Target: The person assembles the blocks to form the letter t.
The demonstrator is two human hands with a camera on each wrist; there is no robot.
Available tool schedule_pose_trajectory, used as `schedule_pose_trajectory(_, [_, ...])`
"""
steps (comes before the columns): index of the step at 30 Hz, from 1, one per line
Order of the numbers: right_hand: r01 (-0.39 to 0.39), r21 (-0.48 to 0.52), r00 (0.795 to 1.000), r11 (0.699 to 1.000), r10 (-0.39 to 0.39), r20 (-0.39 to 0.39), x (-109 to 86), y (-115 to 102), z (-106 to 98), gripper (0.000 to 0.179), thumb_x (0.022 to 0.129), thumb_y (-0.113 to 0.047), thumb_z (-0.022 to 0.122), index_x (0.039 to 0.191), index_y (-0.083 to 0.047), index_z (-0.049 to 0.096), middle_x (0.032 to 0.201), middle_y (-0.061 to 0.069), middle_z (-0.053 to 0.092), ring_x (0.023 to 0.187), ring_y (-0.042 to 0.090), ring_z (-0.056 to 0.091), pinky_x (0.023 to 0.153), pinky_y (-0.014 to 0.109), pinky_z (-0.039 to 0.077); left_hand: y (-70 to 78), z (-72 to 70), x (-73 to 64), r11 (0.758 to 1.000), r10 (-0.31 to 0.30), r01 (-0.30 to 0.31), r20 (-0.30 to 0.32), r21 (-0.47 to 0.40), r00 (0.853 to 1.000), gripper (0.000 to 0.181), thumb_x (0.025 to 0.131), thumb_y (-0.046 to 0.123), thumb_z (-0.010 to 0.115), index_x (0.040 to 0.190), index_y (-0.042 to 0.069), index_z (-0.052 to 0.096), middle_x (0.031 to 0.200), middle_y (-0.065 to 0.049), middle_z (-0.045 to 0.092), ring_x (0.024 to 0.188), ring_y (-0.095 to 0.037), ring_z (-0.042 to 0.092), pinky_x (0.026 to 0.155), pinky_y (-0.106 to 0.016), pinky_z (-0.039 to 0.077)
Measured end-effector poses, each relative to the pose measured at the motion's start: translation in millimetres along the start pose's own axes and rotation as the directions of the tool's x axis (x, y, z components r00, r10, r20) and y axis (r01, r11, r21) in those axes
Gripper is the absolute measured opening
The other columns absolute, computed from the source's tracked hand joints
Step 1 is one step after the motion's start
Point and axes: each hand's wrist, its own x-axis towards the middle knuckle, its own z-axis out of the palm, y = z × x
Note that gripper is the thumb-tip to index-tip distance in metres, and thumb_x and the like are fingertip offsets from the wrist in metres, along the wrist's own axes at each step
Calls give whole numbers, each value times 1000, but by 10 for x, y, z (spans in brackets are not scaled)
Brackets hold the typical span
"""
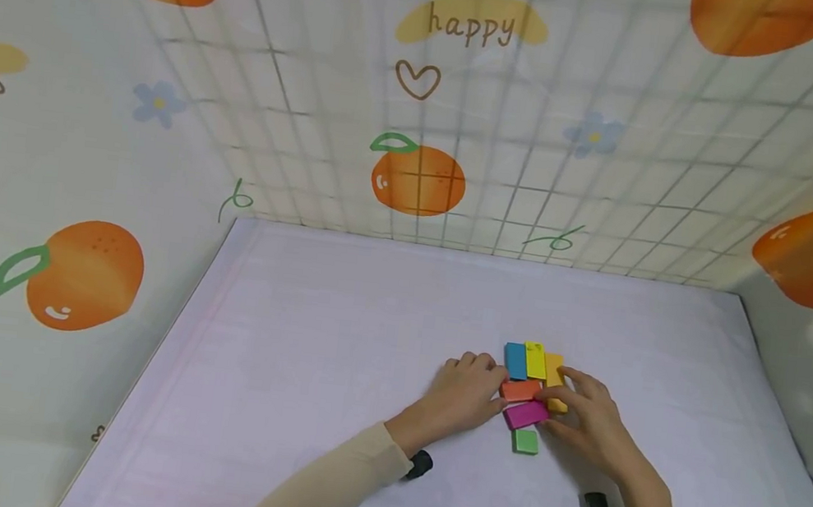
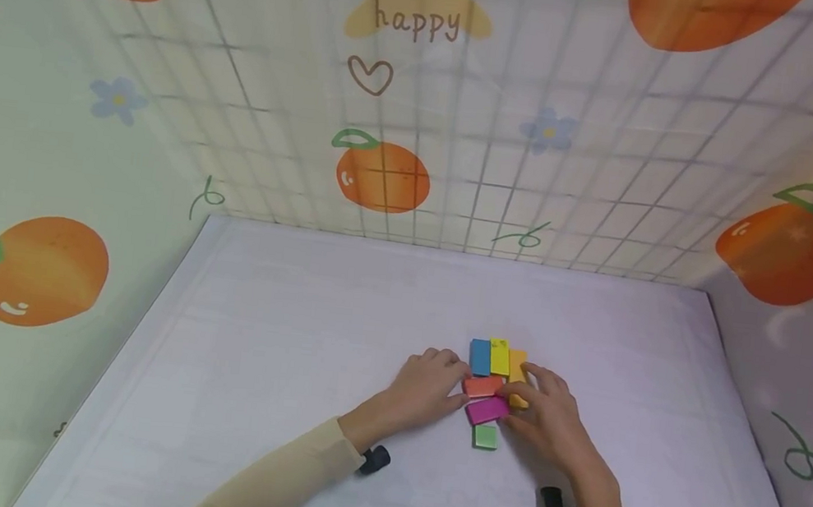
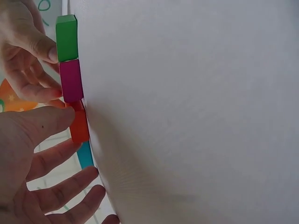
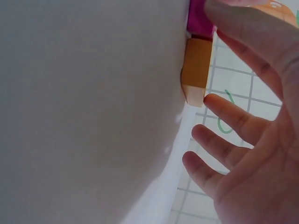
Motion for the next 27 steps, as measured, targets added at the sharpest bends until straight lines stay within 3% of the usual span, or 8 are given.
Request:
schedule_pose_trajectory(9, [-24,0,1000,1000,24,11,0,-4,6,38,75,-12,88,107,-25,72,147,23,42,134,50,30,99,76,30,12,10,28,1000,-2,2,4,7,1000,41,95,47,65,129,24,64,125,0,59,109,-18,52,86,-37,48])
schedule_pose_trajectory(17, [-39,-10,999,999,40,31,27,-44,2,38,73,-19,90,103,-27,69,148,24,40,135,52,28,97,77,30,13,19,43,1000,0,0,-29,3,1000,37,96,40,66,126,20,65,120,-1,61,102,-19,52,79,-36,48])
schedule_pose_trajectory(27, [-47,-29,998,998,48,42,37,-51,9,38,73,-18,91,104,-27,71,148,23,39,135,51,28,97,77,30,25,6,62,999,-3,3,4,32,1000,44,93,48,67,128,21,65,124,-1,59,106,-19,51,81,-39,48])
